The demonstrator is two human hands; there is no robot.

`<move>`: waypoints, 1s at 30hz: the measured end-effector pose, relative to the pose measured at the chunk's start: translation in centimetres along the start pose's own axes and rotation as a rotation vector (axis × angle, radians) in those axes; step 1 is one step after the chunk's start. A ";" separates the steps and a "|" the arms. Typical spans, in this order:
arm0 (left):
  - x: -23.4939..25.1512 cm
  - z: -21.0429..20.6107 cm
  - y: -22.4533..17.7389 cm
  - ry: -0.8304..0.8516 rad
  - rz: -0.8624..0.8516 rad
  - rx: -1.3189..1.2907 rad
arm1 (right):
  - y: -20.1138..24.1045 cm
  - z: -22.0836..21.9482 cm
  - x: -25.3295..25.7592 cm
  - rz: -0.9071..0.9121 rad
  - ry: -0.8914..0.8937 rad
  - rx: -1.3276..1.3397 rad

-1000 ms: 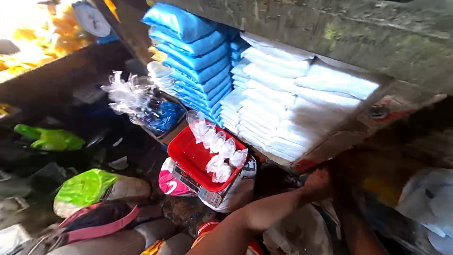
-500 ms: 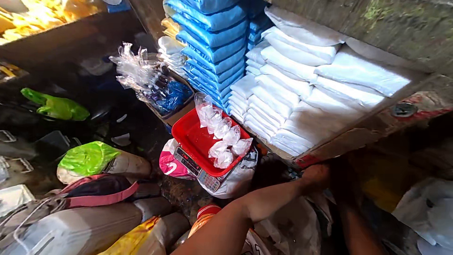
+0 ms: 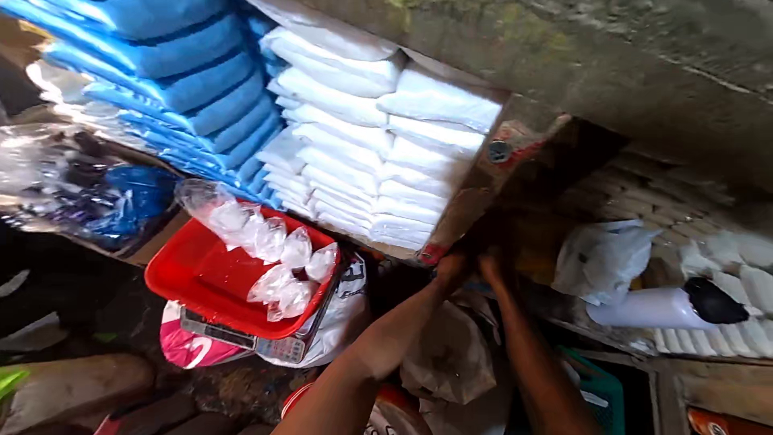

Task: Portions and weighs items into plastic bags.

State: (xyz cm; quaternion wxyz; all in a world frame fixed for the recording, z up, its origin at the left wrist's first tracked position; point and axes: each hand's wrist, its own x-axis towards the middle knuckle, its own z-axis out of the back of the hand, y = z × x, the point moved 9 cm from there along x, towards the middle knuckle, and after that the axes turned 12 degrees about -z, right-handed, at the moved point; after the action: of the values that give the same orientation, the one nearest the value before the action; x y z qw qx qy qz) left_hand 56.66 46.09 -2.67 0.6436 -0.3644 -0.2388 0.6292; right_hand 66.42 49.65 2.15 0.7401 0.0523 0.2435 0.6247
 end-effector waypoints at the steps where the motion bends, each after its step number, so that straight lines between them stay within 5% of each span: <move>1: 0.1 -0.1 0.1 0.002 0.024 -0.001 | -0.1 0.3 0.0 0.032 -0.033 -0.005; 6: 1.3 -0.7 0.8 -0.097 0.054 -0.051 | -1.9 1.2 -0.6 0.102 -0.263 0.333; 14: 3.2 -0.8 0.2 -0.147 0.000 0.031 | -5.2 4.4 -4.2 -0.067 -0.418 0.867; 18: 1.3 0.8 -1.1 -0.054 -0.081 -0.037 | -5.3 8.6 -7.5 0.162 -0.458 0.901; 22: -5.5 3.1 -1.6 -0.039 -0.231 -0.704 | -4.3 7.5 -10.7 0.307 -0.170 0.689; 25: -10.4 3.8 -2.1 0.244 -0.214 -1.220 | -2.3 4.6 -13.0 0.354 -0.019 0.598; 30: -15.8 9.9 0.3 0.353 -0.362 -1.236 | 1.9 1.6 -16.9 0.433 -0.085 0.517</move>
State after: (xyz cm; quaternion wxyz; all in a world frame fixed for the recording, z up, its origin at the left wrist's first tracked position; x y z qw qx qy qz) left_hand 47.40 32.23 5.69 0.4414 -0.7178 -0.5040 0.1895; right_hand 63.63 34.38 9.24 0.5621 0.3145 0.3461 0.6822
